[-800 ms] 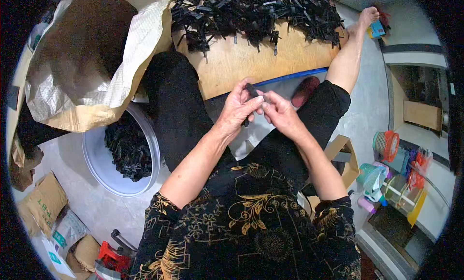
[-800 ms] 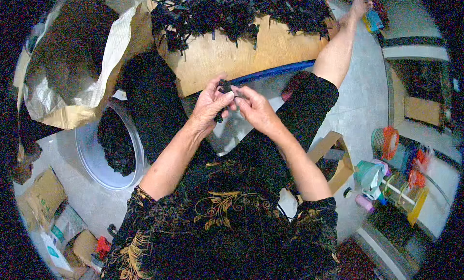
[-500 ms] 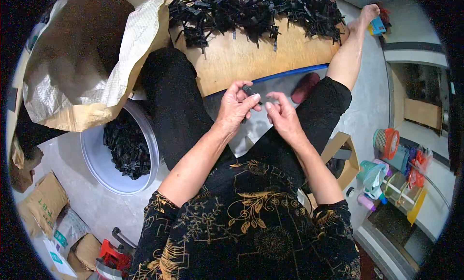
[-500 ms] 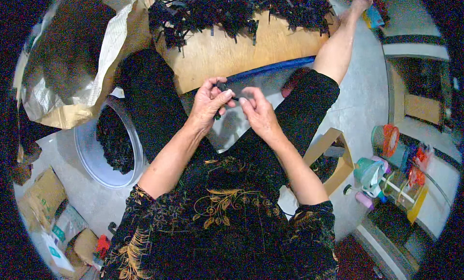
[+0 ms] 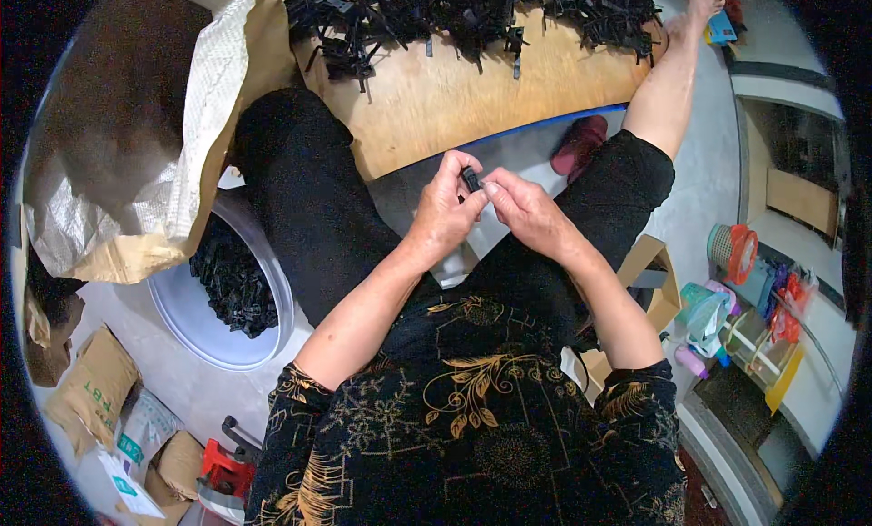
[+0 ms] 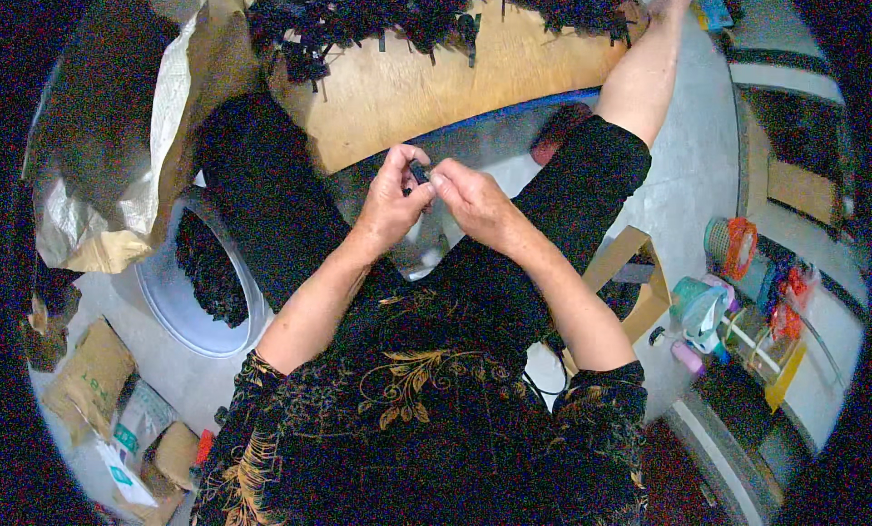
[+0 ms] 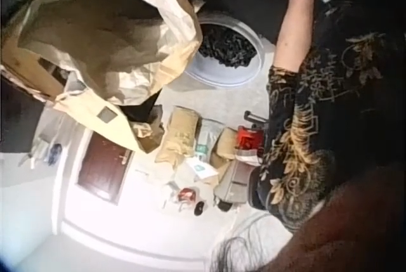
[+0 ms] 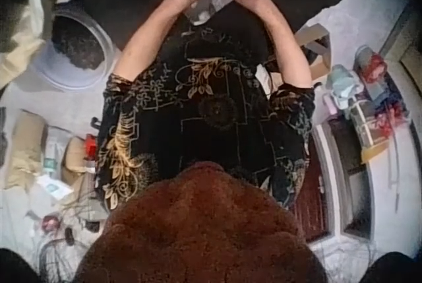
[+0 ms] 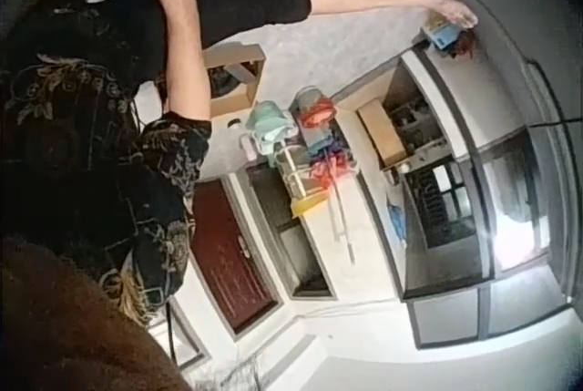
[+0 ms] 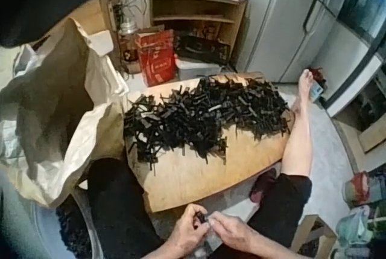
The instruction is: Sorting and inspecting small black components from a large paper bag.
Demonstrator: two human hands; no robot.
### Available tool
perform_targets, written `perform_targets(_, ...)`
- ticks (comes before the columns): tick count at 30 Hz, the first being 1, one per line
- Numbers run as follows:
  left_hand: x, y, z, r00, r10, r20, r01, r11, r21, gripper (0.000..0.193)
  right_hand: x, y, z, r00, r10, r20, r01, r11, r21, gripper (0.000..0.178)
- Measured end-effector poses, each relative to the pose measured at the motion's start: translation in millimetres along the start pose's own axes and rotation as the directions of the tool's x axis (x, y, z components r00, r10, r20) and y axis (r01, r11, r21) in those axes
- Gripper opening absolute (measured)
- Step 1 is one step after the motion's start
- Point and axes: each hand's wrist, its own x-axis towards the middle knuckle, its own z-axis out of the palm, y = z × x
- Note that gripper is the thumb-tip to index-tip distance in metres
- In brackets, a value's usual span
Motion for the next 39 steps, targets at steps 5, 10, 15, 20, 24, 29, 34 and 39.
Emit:
perform_targets(5,2.8,-1.7,4.5,0.992,0.12,-0.047,-0.108,0.971,0.213,0.028,3.1,10.9,3.2,1.0,-0.004,-0.012,0.004,1.0,0.006,0.024)
perform_targets(10,3.3,-2.8,4.0,0.991,0.112,-0.068,-0.088,0.953,0.289,0.026,7.8,15.7,14.9,0.997,0.008,-0.078,-0.006,1.0,0.021,0.024)
perform_targets(15,5.6,-13.0,4.1,0.96,0.24,-0.147,-0.158,0.892,0.424,0.024,15.7,11.6,24.5,0.988,0.026,-0.152,-0.024,1.0,0.011,0.018)
perform_targets(20,3.7,-5.6,0.9,0.988,0.115,-0.099,-0.088,0.967,0.238,0.029,10.9,8.3,20.7,0.981,0.091,-0.169,-0.06,0.981,0.182,0.018)
perform_targets(24,3.9,15.3,-11.1,0.996,-0.065,0.06,0.088,0.77,-0.632,0.031,2.6,12.6,16.1,0.973,0.074,-0.217,0.014,0.925,0.379,0.019)
perform_targets(29,-7.1,18.4,-17.3,0.982,-0.136,0.13,0.188,0.714,-0.675,0.039,-8.4,-0.8,12.2,0.981,0.102,-0.167,0.008,0.832,0.554,0.013)
perform_targets(34,-14.1,28.3,-12.8,0.919,-0.016,0.393,0.272,0.749,-0.605,0.045,-13.2,5.4,5.6,0.987,0.116,-0.108,-0.009,0.723,0.69,0.013)
perform_targets(39,-19.4,22.2,-12.8,0.807,0.08,0.585,0.345,0.741,-0.576,0.044,-21.1,9.1,4.4,0.988,0.108,0.112,-0.155,0.636,0.756,0.026)
